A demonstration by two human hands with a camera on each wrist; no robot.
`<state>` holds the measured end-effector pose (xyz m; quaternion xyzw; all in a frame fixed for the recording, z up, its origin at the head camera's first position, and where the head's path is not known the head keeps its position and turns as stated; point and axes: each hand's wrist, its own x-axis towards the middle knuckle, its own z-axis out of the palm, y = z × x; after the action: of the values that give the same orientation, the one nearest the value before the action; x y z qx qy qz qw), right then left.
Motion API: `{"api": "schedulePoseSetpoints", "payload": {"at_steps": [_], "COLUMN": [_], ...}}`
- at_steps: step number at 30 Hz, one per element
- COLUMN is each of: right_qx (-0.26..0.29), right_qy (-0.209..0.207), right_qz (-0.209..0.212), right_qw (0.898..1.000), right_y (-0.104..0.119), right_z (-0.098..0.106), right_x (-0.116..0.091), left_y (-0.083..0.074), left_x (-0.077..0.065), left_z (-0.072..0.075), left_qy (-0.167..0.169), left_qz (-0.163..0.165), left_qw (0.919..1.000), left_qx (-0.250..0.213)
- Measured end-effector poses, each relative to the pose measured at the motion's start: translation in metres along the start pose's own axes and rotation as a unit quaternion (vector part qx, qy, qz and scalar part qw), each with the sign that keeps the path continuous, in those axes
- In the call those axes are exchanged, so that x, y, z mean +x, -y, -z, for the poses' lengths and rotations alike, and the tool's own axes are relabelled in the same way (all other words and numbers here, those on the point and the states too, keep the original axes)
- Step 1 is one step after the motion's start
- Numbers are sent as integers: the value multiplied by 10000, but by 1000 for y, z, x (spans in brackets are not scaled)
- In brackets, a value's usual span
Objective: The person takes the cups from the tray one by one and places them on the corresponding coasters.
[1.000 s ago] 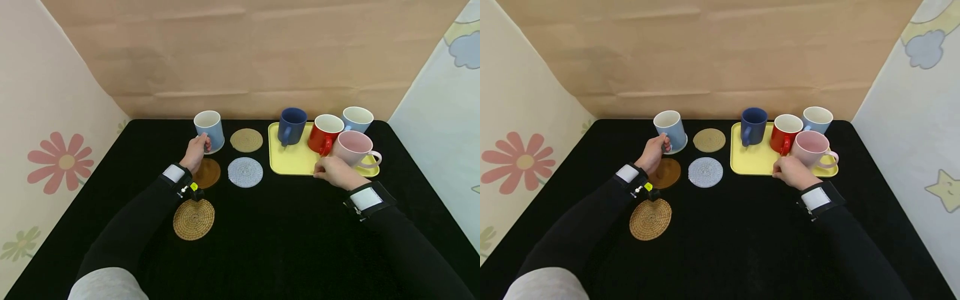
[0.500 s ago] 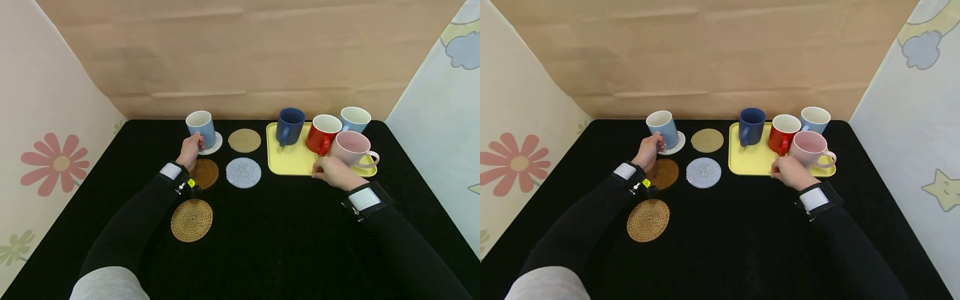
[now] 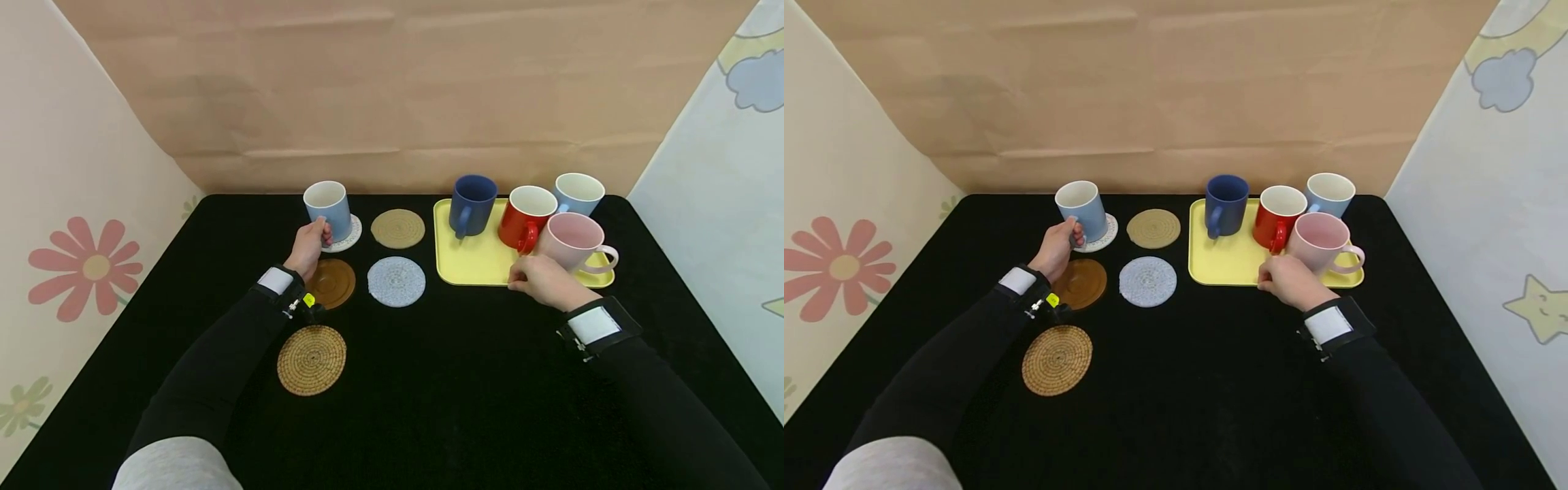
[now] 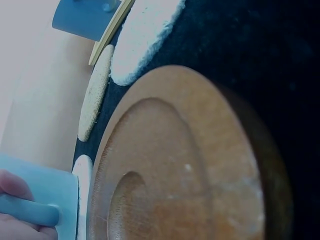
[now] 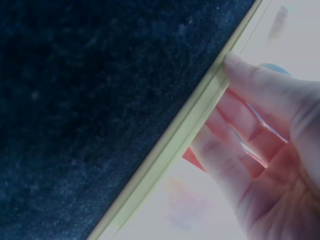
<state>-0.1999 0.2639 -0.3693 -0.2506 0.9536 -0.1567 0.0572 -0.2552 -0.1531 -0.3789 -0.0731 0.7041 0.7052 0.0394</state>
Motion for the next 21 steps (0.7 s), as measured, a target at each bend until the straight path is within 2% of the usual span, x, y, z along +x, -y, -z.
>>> {"api": "schedulePoseSetpoints", "payload": {"at_steps": [6, 21], "right_qx": [-14, 11], "right_qy": [-37, -59], "right_qz": [53, 50], "right_qw": [10000, 10000], "right_y": [0, -1], "right_z": [1, -2], "right_x": [0, 0], "left_y": [2, 3], "left_x": [1, 1], "left_z": [1, 2], "left_qy": [67, 221], "left_qz": [-42, -82], "left_qw": [9999, 9996], "left_qx": [-83, 158]}}
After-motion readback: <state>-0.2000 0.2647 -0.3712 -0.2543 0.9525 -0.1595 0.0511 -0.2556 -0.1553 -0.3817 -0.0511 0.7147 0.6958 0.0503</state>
